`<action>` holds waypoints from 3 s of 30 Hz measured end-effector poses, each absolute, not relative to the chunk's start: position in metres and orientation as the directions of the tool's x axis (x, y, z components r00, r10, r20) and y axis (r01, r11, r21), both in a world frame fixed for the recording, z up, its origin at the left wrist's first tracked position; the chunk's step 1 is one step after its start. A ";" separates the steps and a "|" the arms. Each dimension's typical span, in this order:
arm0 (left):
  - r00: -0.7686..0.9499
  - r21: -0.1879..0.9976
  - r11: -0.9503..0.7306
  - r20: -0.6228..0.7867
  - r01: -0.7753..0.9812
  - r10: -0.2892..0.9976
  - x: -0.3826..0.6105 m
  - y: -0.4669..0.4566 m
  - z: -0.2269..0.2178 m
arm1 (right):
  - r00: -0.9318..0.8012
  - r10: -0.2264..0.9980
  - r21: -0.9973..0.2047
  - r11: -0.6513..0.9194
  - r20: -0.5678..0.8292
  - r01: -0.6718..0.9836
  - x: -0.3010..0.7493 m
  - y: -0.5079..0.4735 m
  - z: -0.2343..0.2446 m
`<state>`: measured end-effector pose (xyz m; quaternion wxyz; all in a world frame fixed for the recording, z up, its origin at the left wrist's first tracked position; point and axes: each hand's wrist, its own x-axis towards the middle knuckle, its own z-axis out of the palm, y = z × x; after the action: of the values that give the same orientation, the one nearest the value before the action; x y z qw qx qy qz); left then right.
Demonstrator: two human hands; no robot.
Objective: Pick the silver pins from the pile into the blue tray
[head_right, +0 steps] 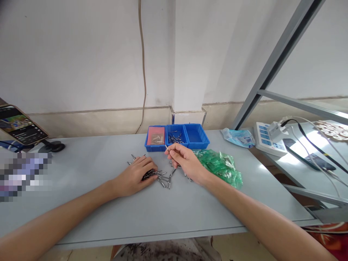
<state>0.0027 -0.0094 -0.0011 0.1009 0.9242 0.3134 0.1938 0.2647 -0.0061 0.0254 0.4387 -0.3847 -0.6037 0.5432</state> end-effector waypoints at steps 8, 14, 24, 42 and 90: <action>0.730 0.300 -0.788 0.300 0.538 0.613 0.003 -0.009 -0.002 | -0.303 0.941 -0.974 0.195 0.153 0.114 0.264 -0.009 0.032; 0.726 0.297 -0.787 0.307 0.541 0.615 0.003 -0.009 -0.002 | -0.310 0.931 -0.960 0.245 0.193 0.137 0.263 -0.009 0.032; 0.729 0.311 -0.784 0.298 0.536 0.617 0.002 -0.009 -0.001 | -0.314 0.922 -0.944 0.287 0.228 0.160 0.263 -0.007 0.029; 0.728 0.302 -0.786 0.301 0.539 0.615 0.002 -0.010 0.000 | -0.260 0.878 -0.772 0.477 0.401 0.420 0.264 -0.012 0.030; 0.715 0.305 -0.791 0.341 0.530 0.610 0.003 -0.008 -0.004 | -0.088 0.891 -0.858 0.452 0.445 0.242 0.265 -0.005 0.028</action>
<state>0.0029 -0.0083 -0.0043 0.0927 0.9213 0.3095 0.2164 0.2649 -0.0050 0.0284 0.5264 -0.4230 -0.6700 0.3082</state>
